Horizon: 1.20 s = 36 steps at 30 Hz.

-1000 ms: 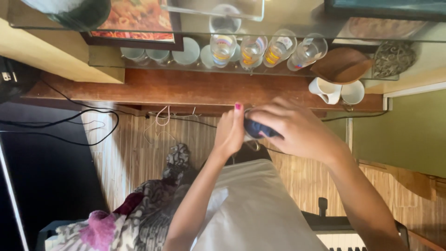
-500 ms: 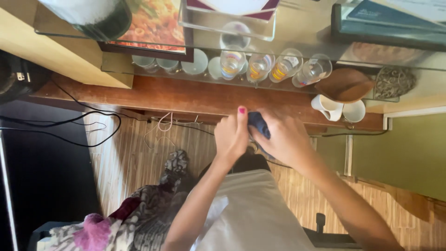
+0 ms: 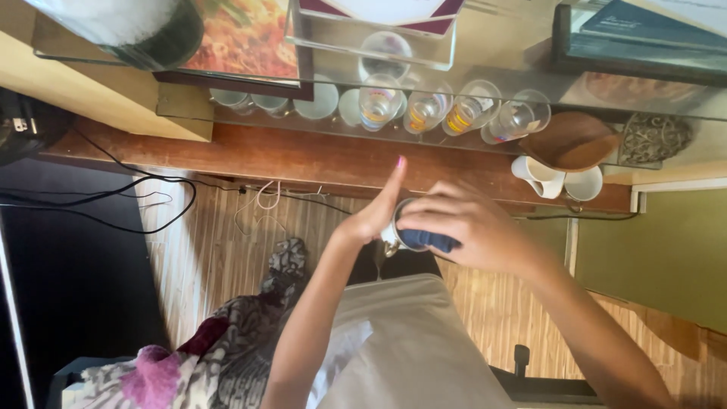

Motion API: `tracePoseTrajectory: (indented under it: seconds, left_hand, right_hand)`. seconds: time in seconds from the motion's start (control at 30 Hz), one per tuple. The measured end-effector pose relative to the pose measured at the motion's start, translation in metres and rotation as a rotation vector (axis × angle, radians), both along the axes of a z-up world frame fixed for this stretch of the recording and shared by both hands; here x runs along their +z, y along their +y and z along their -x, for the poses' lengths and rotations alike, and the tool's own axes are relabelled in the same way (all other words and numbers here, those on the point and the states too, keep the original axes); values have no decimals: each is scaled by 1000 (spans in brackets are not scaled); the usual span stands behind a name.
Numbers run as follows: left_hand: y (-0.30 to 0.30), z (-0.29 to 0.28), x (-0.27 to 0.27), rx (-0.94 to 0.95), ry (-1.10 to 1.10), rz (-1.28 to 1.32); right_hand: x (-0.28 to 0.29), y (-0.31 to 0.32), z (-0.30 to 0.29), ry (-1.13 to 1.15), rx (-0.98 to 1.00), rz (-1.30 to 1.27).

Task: Wiping and cleaning various cups and glasses with a dry cloth in a service area.

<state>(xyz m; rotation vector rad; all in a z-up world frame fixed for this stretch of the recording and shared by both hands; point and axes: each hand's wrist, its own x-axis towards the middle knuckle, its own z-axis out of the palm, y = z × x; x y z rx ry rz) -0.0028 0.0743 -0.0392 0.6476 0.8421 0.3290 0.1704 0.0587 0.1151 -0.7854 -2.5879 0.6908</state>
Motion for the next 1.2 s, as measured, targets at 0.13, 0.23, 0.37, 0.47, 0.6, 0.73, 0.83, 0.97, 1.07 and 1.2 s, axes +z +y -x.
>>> tracePoseTrajectory:
  seconds: [0.13, 0.23, 0.37, 0.47, 0.6, 0.73, 0.83, 0.97, 1.07, 1.2]
  left_hand:
    - [-11, 2, 0, 132, -118, -387]
    - [-23, 6, 28, 310, 439, -846]
    - [-39, 0, 60, 299, 840, -887]
    - [-47, -2, 74, 365, 856, -882]
    - [-56, -5, -1, 287, 880, -752]
    - [-41, 3, -45, 196, 521, -456]
    - [-33, 11, -38, 129, -76, -16]
    - [-26, 17, -60, -37, -139, -14]
    - [-20, 4, -68, 125, -172, -43]
    - [-17, 5, -18, 271, 256, -449]
  right_hand:
    - [-1, -15, 10, -35, -137, -66]
    - [-7, -25, 18, -81, -303, -52]
    - [-27, -35, 28, 83, -592, 128]
    - [-32, -31, 28, 135, -695, 315]
    - [-29, -22, 17, 88, -469, 416]
    - [-22, -16, 11, 54, -265, 316]
    - [-14, -16, 13, 66, -124, 244]
    - [-11, -20, 19, 1, -50, 133]
    - [-9, -22, 21, -37, -153, 68]
    - [-24, -28, 22, -137, -437, 82]
